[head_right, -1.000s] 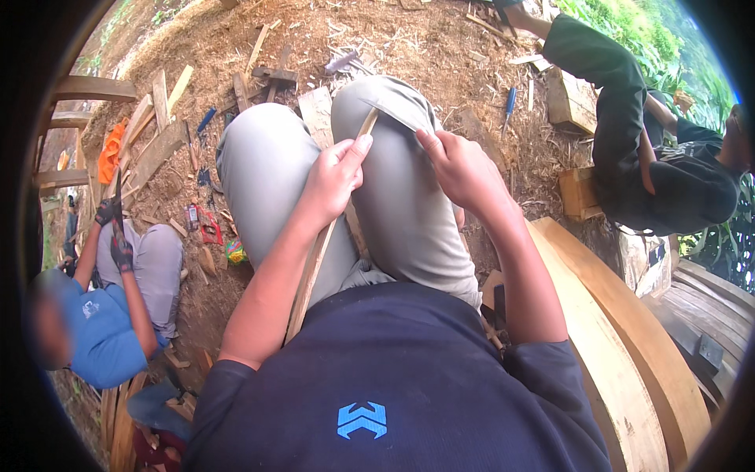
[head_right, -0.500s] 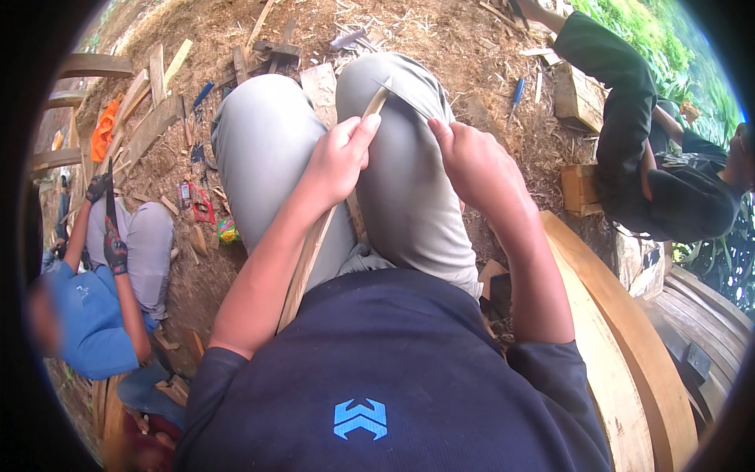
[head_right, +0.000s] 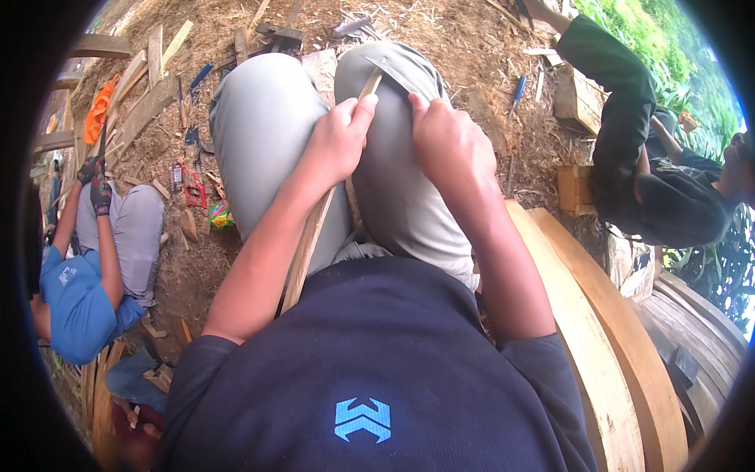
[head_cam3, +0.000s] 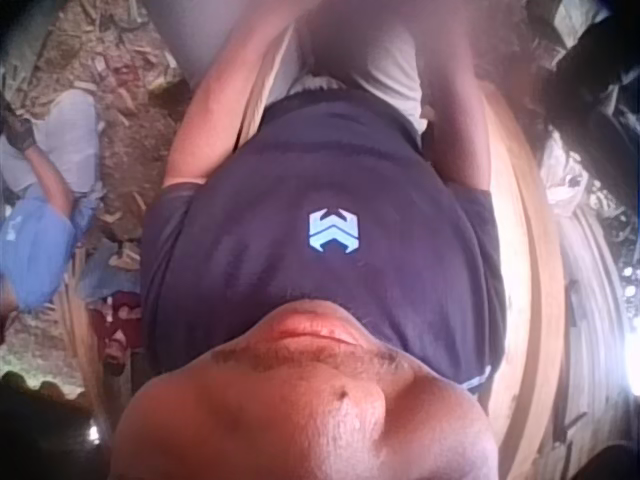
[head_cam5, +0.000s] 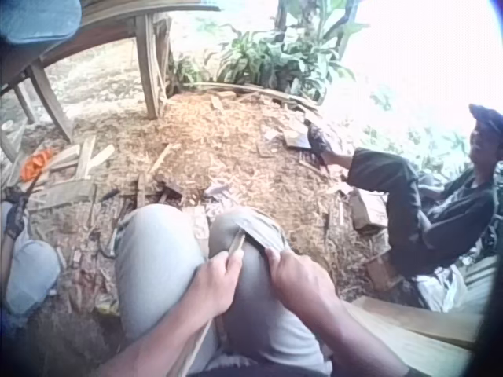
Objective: The person sits on the ground and uses a knife to shave thin strips from a long wooden stick held between their legs. The person repeatedly scrapes the blade along the wood to create shavings.
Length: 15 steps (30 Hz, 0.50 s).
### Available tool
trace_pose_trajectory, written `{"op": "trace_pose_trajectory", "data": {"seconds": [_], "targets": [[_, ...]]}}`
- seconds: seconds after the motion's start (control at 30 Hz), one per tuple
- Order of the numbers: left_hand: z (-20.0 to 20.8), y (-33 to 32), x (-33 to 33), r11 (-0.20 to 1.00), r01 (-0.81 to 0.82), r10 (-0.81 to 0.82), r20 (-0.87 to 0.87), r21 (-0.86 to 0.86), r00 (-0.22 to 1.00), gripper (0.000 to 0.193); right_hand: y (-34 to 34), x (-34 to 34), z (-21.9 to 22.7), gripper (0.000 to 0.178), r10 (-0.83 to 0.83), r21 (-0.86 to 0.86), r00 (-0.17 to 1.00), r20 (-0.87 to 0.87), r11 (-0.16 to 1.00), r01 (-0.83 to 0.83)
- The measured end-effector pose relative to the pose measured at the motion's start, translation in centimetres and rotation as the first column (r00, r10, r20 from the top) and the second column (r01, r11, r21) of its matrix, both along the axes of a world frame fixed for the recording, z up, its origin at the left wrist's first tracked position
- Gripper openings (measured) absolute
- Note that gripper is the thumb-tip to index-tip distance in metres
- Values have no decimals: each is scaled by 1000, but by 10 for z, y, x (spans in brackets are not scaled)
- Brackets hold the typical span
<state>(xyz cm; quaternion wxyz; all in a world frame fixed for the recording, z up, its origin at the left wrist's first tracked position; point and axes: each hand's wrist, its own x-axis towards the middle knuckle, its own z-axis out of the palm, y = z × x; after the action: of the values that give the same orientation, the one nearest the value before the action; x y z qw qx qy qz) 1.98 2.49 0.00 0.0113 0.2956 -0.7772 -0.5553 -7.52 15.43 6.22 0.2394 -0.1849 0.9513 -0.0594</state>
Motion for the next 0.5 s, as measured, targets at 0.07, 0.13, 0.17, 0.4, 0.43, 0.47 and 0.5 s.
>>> {"op": "trace_pose_trajectory", "data": {"seconds": [0.07, 0.13, 0.17, 0.4, 0.43, 0.47, 0.5], "targets": [[-2, -1, 0, 1000, -5, 5, 8, -30, 1000, 53, -4, 2, -2, 60, -11, -6, 1000, 2, 1000, 11], [-4, -1, 0, 998, -10, 11, 14, -60, 1000, 53, -7, 5, -3, 60, -15, -16, 1000, -4, 1000, 15], [-4, 0, 1, 997, -13, 14, 15, -75, 1000, 53, -8, 5, -4, 60, -17, -21, 1000, -7, 1000, 17], [-4, -1, 4, 992, -19, 19, 1, -126, 1000, 53, -14, 12, -12, 62, -54, -49, 998, -12, 997, 54], [-3, -1, 4, 990, -17, 18, 7, -137, 1000, 53, -15, 12, -14, 62, -57, -52, 998, -8, 997, 56], [-3, -1, 5, 989, -15, 18, 14, -150, 1000, 53, -16, 12, -16, 63, -59, -55, 998, -3, 997, 59], [-2, -1, 5, 987, -13, 17, 20, -162, 1000, 52, -18, 12, -18, 63, -62, -59, 998, 2, 996, 62]]}}
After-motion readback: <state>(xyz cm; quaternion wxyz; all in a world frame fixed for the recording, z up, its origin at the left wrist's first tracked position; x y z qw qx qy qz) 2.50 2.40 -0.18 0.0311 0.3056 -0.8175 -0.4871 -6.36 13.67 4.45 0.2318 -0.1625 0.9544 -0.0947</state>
